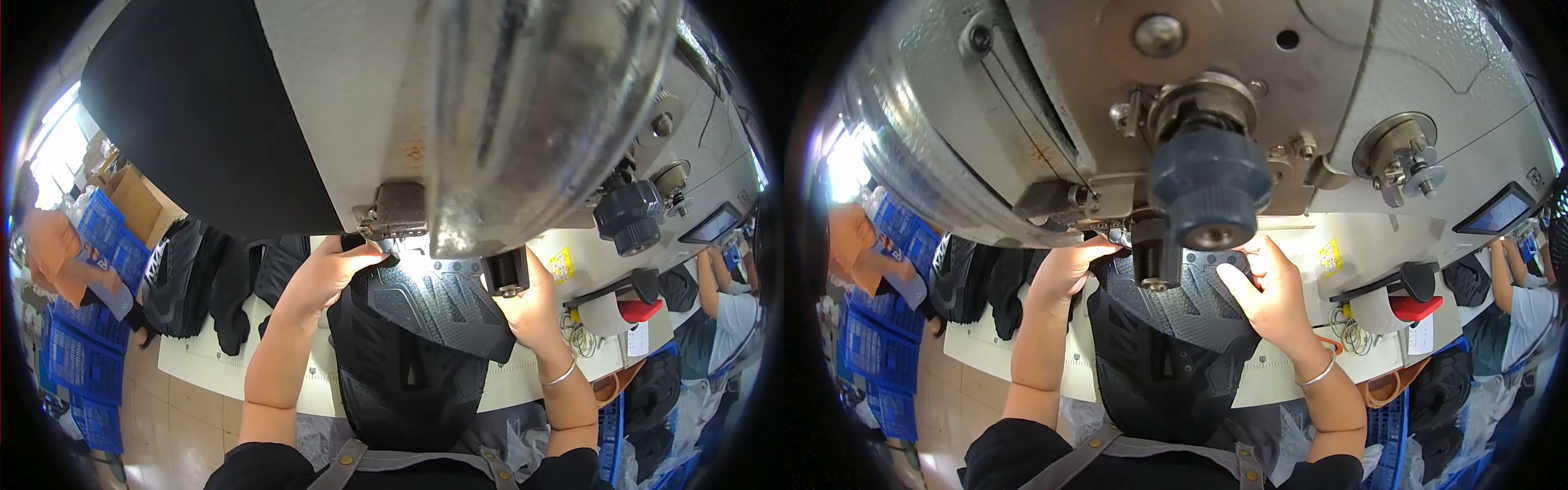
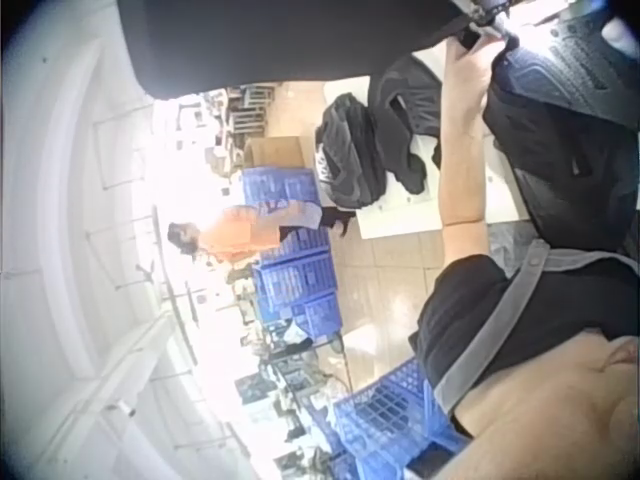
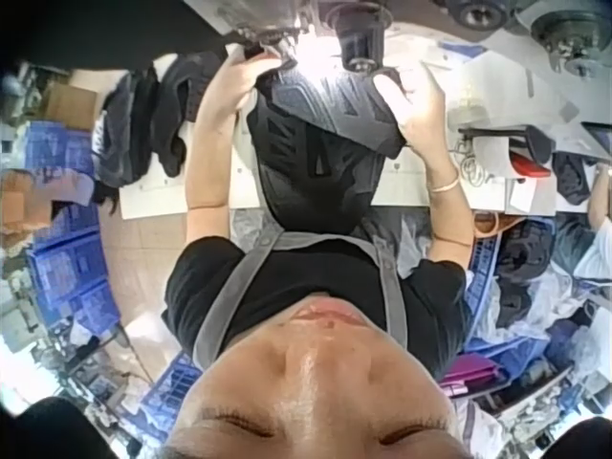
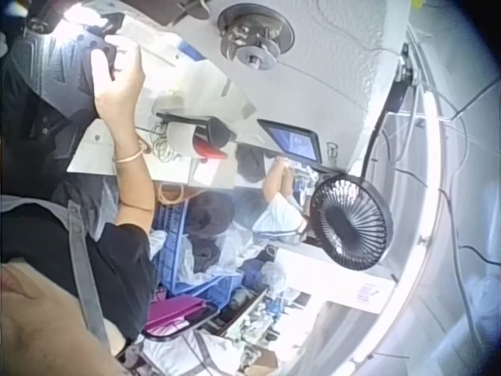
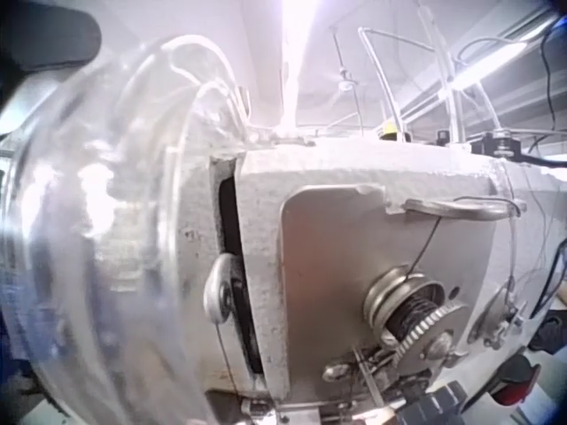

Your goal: Stitching the components of a black shoe upper using an industrial sewing machine.

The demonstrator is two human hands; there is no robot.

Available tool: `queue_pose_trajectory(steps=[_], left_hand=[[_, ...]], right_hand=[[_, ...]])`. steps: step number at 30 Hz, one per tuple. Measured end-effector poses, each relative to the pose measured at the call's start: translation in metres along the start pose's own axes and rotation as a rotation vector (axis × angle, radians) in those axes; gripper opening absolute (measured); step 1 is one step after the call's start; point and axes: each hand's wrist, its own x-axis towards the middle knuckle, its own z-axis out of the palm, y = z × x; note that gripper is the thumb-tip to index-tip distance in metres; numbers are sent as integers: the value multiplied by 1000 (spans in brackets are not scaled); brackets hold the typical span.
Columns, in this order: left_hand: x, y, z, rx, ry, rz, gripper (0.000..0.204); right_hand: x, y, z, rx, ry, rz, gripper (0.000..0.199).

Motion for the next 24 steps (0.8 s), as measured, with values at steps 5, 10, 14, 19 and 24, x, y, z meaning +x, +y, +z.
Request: queue_pose_trajectory(steps=[5, 10, 14, 19, 24], left_hand=[[6, -2, -4, -125, 28, -46, 19], [7, 7, 6, -162, 31, -14, 25], [7, 1, 6, -172, 105, 27, 27], [8, -1, 0, -241, 40, -47, 29], [8, -1, -1, -248, 74, -17, 27]], right_hand=[[-11, -1, 6, 114, 3, 33, 20], [-10, 1, 5, 124, -3, 8, 22], [-11, 1, 7, 187, -5, 37, 24], [-14, -9, 4, 119, -93, 175, 27], [-19, -11, 3, 82, -104, 124, 28]])
